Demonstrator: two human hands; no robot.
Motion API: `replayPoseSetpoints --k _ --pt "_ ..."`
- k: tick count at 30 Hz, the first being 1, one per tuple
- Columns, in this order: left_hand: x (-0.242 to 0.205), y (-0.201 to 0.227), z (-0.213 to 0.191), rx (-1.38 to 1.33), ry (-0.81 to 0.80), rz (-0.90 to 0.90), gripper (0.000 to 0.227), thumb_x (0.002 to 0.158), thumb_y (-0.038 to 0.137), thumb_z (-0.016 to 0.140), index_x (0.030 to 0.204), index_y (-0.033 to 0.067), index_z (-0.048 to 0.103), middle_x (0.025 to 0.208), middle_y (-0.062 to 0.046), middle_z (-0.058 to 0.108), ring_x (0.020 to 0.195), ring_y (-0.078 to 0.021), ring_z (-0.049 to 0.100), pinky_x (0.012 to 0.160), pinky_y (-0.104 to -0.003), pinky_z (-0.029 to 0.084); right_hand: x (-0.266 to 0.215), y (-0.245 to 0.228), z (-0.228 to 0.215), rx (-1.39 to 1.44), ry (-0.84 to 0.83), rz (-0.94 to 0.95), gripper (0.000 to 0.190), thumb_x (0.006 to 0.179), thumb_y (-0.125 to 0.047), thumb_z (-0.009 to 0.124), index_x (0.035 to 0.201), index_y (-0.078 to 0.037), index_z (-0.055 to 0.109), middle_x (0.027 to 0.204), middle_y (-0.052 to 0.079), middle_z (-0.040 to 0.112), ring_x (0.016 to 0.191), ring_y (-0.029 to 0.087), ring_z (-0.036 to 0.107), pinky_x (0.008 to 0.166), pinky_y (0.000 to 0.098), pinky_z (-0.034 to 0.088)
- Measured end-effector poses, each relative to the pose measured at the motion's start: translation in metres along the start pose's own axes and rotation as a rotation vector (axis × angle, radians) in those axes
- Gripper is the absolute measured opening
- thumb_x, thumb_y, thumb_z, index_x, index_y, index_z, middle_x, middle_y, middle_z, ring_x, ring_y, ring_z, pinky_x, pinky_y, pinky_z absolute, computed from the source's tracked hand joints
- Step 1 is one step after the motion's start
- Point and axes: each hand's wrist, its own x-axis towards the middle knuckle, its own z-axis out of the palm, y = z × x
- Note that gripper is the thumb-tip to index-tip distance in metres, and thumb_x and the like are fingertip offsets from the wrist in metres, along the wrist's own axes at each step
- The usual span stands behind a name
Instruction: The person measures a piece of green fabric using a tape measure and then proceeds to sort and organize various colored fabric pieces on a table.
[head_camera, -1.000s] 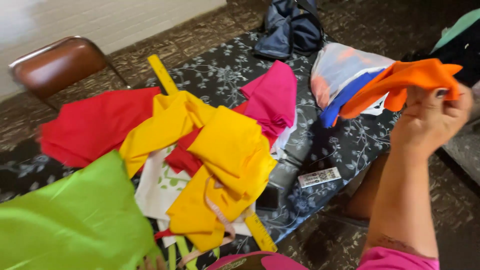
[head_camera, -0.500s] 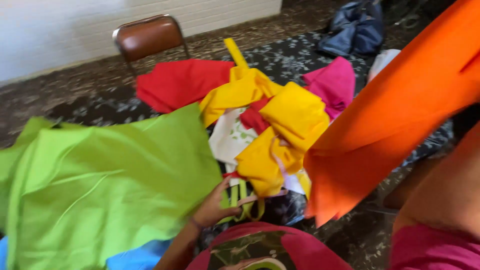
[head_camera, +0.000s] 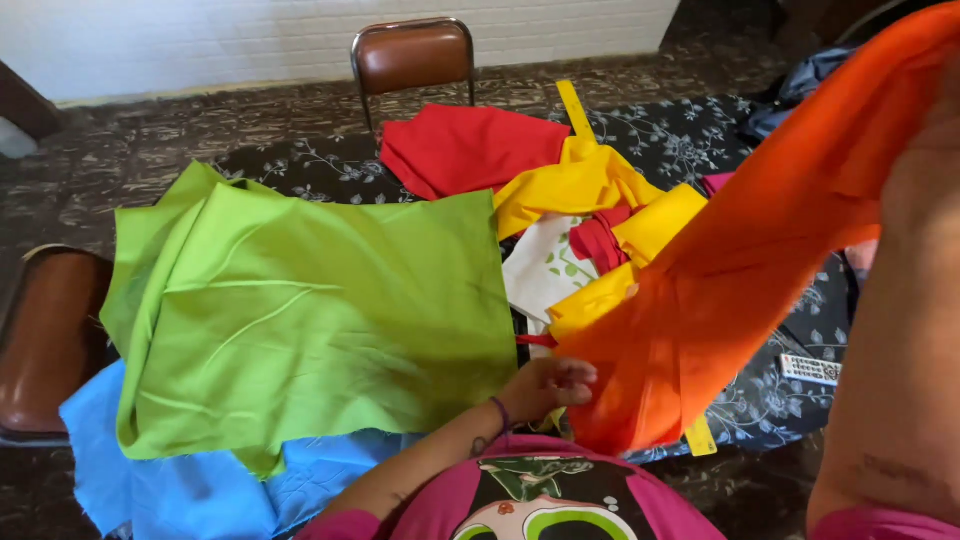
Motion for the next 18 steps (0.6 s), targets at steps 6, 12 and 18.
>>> replayPoseSetpoints --k 6,12,18 --pt "0.021 -0.062 -0.042 0.028 0.207 -0.104 0.041 0.091 0.018 0.091 0.130 0.0113 0.078 0.117 -0.010 0.081 0.105 -0.0177 0.077 0.092 -0.035 0.064 -0.015 0.117 -0.033 0.231 0.175 0.255 0.028 0.111 0.006 0.052 0.105 -0.021 0.053 0.101 -0.006 0.058 0.112 0.013 0.071 0.106 0.0267 0.061" --pt "0.006 -0.049 -0.060 -0.026 0.317 -0.232 0.043 0.091 0.016 0.090 0.130 0.0067 0.077 0.107 -0.007 0.082 0.092 -0.0112 0.076 0.081 -0.027 0.065 -0.137 0.165 -0.051 -1.094 -0.169 0.730 0.056 0.102 -0.049 0.074 0.152 -0.030 0.058 0.134 0.017 0.069 0.122 0.047 0.065 0.095 0.0649 0.051" --pt "-0.002 -0.046 -0.064 -0.017 0.367 -0.321 0.041 0.090 0.015 0.089 0.128 0.0059 0.077 0.099 -0.003 0.083 0.082 -0.0058 0.075 0.070 -0.018 0.062 -0.316 0.121 -0.007 -1.387 -0.747 0.999 0.070 0.089 -0.077 0.067 0.115 -0.014 0.080 0.097 0.019 0.084 0.105 0.041 0.081 0.084 0.0503 0.065"
